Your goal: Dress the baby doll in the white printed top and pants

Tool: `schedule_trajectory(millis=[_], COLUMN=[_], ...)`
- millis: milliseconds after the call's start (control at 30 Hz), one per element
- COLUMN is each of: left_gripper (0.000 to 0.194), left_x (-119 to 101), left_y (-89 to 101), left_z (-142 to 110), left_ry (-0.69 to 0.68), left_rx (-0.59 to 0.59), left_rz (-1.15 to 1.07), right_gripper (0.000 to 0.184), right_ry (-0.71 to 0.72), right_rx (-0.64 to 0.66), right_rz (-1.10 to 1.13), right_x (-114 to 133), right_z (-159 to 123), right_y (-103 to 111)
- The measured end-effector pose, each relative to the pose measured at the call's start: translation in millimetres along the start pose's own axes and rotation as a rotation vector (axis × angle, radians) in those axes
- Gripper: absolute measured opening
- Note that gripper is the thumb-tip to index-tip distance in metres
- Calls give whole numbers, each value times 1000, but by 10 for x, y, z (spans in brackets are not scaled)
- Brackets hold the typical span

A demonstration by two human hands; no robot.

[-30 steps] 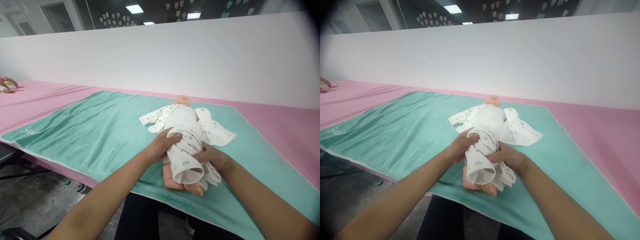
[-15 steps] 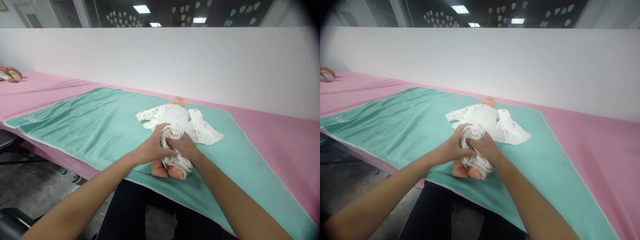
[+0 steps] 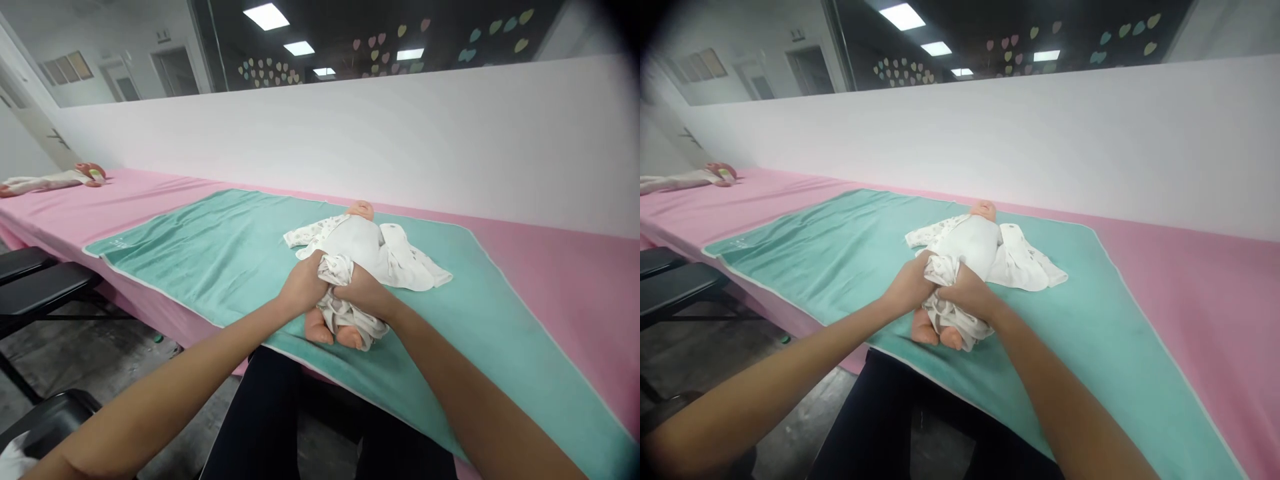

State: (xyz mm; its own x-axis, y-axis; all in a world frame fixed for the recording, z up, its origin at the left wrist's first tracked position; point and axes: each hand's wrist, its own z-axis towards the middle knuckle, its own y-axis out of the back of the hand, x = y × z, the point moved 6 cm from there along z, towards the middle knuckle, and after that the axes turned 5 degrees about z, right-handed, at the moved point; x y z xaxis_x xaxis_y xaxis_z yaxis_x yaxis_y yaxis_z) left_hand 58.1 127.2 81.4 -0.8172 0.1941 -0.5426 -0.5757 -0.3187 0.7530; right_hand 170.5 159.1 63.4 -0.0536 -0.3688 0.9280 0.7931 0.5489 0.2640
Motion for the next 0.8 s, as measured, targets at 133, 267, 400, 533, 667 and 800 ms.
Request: schedule_trajectory(millis=[133,267,400,533,667,800], left_gripper=[21,28,27,26,27,41], left_x=[-21,5,20,-35,-65,-108], left_y=[80,51,2,-18,-71,-120], left_z=[-450,-919,-1051,-968,-925,-927], left_ry=[195,419,520,398,195,-9], left_rx=[146,218,199,198,134,4], left_rz=[-43,-176,-175,-79,109,366], right_gripper=[28,32,35,24,24,19], right_ry=[-49,-9,12,9,12,12], right_rx=[144,333,360,379,403,447], right_rz=[-189,-390,-499,-520,-495,-417], right_x=[-35,29,38,-3,-7,10], right_z=[4,-49,-77,-85,-95,-114], right_y=[-97,-216,-250,-262,-258,-241])
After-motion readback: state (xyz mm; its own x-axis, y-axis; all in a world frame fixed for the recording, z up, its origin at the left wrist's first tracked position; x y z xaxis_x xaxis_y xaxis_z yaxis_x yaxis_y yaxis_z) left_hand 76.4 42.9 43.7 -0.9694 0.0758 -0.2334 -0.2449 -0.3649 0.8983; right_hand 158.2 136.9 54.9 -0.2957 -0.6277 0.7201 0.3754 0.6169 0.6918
